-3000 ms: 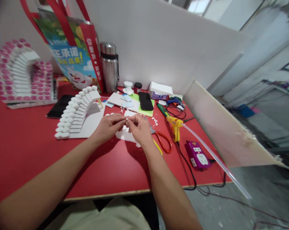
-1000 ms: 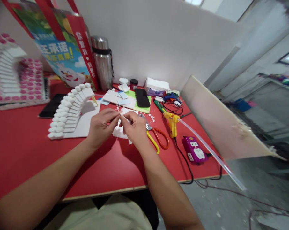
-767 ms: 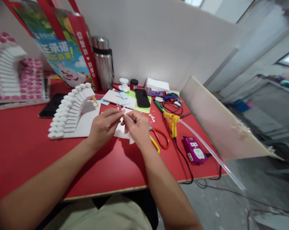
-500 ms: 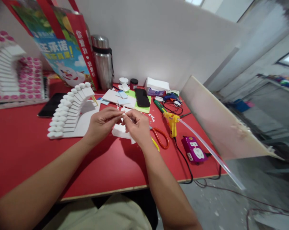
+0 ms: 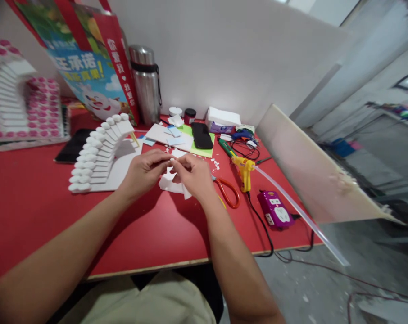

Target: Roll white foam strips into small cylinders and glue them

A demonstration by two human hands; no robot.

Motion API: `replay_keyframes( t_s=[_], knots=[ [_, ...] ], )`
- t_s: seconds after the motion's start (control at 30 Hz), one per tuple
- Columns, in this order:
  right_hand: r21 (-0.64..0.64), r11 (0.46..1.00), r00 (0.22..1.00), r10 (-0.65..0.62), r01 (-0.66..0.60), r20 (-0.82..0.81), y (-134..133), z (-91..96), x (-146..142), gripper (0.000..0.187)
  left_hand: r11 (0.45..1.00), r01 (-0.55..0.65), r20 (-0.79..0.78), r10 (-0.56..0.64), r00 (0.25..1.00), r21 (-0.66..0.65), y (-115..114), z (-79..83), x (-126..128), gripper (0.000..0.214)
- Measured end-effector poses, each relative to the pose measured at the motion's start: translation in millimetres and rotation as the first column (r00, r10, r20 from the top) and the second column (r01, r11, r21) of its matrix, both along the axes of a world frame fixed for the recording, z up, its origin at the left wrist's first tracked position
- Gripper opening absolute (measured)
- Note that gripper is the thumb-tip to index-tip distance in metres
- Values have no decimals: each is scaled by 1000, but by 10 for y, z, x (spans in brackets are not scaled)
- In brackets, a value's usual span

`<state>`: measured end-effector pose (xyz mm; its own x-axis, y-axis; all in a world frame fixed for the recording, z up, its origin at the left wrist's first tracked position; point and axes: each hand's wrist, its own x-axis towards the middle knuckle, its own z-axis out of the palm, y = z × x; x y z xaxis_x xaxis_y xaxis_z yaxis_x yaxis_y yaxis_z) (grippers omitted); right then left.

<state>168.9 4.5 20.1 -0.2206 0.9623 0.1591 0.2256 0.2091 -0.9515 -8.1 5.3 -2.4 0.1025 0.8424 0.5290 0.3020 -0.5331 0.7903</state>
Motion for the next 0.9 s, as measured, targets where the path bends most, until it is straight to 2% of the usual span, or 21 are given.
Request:
replay_keyframes(
  t_s=[0.03, 0.1, 0.17, 0.23, 0.37, 0.53, 0.67, 0.73, 0.9],
  knots=[
    [-139, 990, 995, 8, -23, -103, 18, 14, 14, 41, 1000, 1, 14, -1, 1000, -15, 3, 11, -7, 20],
    [-370, 922, 959, 8, -117, -284, 63, 30, 51, 50, 998, 33, 42, -31, 999, -56, 13, 34, -29, 19],
    [-478, 846, 916, 29, -236, -401, 102, 29, 82, 53, 995, 74, 48, -71, 996, -62, 22, 51, -50, 19],
    [-499, 805, 883, 64, -321, -465, 115, 18, 88, 47, 994, 102, 44, -100, 994, -38, 26, 61, -60, 19],
    [-458, 809, 848, 92, -369, -522, 74, 6, 42, 36, 992, 121, 64, -119, 991, -31, 32, 69, -54, 19],
    [-402, 842, 855, 125, -361, -504, 40, -4, 11, 38, 984, 105, 150, -83, 985, -144, 38, 70, -36, 17],
    [-261, 943, 934, 112, -208, -340, 62, -36, 16, 44, 974, 106, 199, -66, 978, -198, 33, 67, -27, 15],
    [-188, 976, 972, 67, -111, -227, 67, -46, 10, 42, 972, 97, 204, -53, 978, -213, 28, 61, -20, 15],
    [-35, 991, 991, -128, 126, -39, 23, -57, -53, 31, 975, 38, 216, 11, 976, -218, -4, 20, 48, 15]
  ],
)
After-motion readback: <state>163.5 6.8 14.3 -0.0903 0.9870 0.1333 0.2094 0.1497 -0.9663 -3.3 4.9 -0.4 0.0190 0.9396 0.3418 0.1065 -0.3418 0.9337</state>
